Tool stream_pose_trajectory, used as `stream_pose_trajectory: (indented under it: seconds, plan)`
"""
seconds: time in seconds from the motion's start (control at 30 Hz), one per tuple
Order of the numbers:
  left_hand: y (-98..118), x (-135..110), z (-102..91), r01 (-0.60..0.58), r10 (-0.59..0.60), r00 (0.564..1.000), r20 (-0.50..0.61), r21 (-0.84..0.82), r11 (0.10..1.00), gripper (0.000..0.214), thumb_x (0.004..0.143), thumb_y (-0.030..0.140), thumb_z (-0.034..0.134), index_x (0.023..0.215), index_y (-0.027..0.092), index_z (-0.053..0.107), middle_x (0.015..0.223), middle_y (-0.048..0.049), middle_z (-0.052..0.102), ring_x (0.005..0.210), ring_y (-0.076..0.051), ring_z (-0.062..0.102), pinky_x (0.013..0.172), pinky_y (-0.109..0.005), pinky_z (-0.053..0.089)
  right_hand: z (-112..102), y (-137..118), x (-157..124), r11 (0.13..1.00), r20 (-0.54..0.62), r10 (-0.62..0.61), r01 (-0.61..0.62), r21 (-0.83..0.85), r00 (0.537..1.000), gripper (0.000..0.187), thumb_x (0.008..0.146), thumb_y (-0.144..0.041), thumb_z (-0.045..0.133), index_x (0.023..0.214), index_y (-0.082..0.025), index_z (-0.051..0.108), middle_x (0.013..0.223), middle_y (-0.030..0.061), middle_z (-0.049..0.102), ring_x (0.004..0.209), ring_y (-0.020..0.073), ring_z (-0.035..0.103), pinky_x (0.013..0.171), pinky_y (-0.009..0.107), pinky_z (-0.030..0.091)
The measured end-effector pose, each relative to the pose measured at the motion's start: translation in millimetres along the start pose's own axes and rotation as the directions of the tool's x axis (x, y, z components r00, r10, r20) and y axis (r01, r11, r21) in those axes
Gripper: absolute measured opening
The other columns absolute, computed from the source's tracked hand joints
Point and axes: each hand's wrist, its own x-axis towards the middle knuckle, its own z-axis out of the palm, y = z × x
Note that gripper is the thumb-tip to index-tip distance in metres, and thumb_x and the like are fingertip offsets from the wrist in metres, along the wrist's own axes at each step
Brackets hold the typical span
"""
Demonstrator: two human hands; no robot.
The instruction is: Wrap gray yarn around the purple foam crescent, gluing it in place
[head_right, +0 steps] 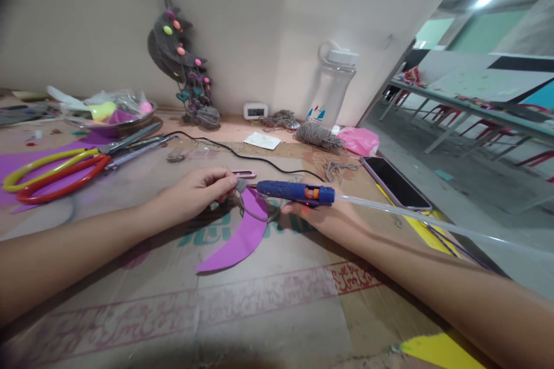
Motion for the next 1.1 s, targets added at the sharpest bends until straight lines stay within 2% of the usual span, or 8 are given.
stream_pose_trajectory:
  seconds: [0.27,0.47,0.73,0.83,0.93,1.03,1.1]
  plan:
    - [-1.2,-1.0,-0.7,-0.007,0.008,1.000,0.009,-0.009,1.000,0.039,0.091,0.051,0.044,0.074,0.017,0.054,0.065,0.0018,0.050,0.053,-0.009,0.044,0.045,-0.019,0.031,0.2,1.9,0.7,1.000,-0.011,-0.022,0.023,0.020,1.000,0.024,0.075,-0.047,0.070,0.073,-0.024,0.065,0.068,-0.0004,0.065,0.063,0.0184,0.060,0.055,0.029,0.049]
    - [-3.3,-2.1,-1.4,0.009,-0.009,0.999,0.034,0.012,1.000,0.040,0.093,0.052,0.041,0.075,0.018,0.053,0.065,0.0033,0.048,0.050,-0.008,0.040,0.043,-0.019,0.028,-1.0,-3.3,0.2,1.000,-0.003,0.001,-0.001,0.012,1.000,0.026,0.075,-0.047,0.069,0.073,-0.023,0.062,0.067,-0.0009,0.063,0.064,0.0180,0.059,0.057,0.029,0.049]
    - [-2.8,-1.6,-1.4,-0.014,0.013,0.999,0.048,0.020,1.000,0.038,0.094,0.050,0.041,0.074,0.019,0.050,0.066,0.0035,0.046,0.051,-0.008,0.039,0.043,-0.019,0.028,-2.1,-5.2,0.1,0.999,0.000,0.021,-0.021,0.027,1.000,0.024,0.075,-0.047,0.069,0.079,-0.024,0.066,0.071,0.0007,0.066,0.066,0.0200,0.061,0.060,0.032,0.051]
    - [-2.7,-2.2,-0.1,0.007,-0.006,0.997,0.071,-0.009,1.000,0.037,0.094,0.049,0.041,0.074,0.019,0.050,0.066,0.0034,0.047,0.050,-0.008,0.038,0.043,-0.019,0.029,-3.8,-4.3,3.2,0.999,-0.005,-0.021,0.021,0.041,1.000,0.024,0.074,-0.048,0.069,0.081,-0.025,0.066,0.079,0.0023,0.071,0.074,0.0226,0.065,0.065,0.032,0.053]
    - [-2.9,-2.3,-0.1,-0.002,0.001,0.998,0.060,0.014,1.000,0.038,0.094,0.049,0.041,0.075,0.018,0.053,0.069,0.0019,0.051,0.054,-0.009,0.043,0.045,-0.020,0.032,-8.4,-4.4,7.3,0.999,-0.041,-0.040,0.039,-0.011,0.998,0.025,0.075,-0.050,0.065,0.071,-0.025,0.064,0.075,0.0038,0.071,0.072,0.0245,0.066,0.063,0.033,0.052]
    - [-4.1,-1.6,-1.2,-0.034,0.032,0.998,0.049,0.036,0.999,0.039,0.093,0.050,0.041,0.076,0.018,0.054,0.071,0.0008,0.054,0.059,-0.011,0.047,0.049,-0.021,0.034,-16.0,-7.1,9.1,0.988,-0.074,-0.076,0.065,-0.137,0.994,0.030,0.079,-0.046,0.057,0.060,-0.023,0.060,0.067,0.0038,0.066,0.066,0.0217,0.063,0.062,0.032,0.050]
    - [-5.2,-0.9,-1.7,-0.051,0.049,0.998,0.047,0.039,0.998,0.038,0.094,0.049,0.041,0.077,0.018,0.055,0.072,0.0004,0.056,0.062,-0.012,0.050,0.052,-0.022,0.036,-21.3,-8.6,9.7,0.980,-0.097,-0.149,0.134,-0.150,0.984,0.031,0.084,-0.044,0.052,0.064,-0.022,0.063,0.067,0.0031,0.065,0.064,0.0187,0.061,0.064,0.031,0.049]
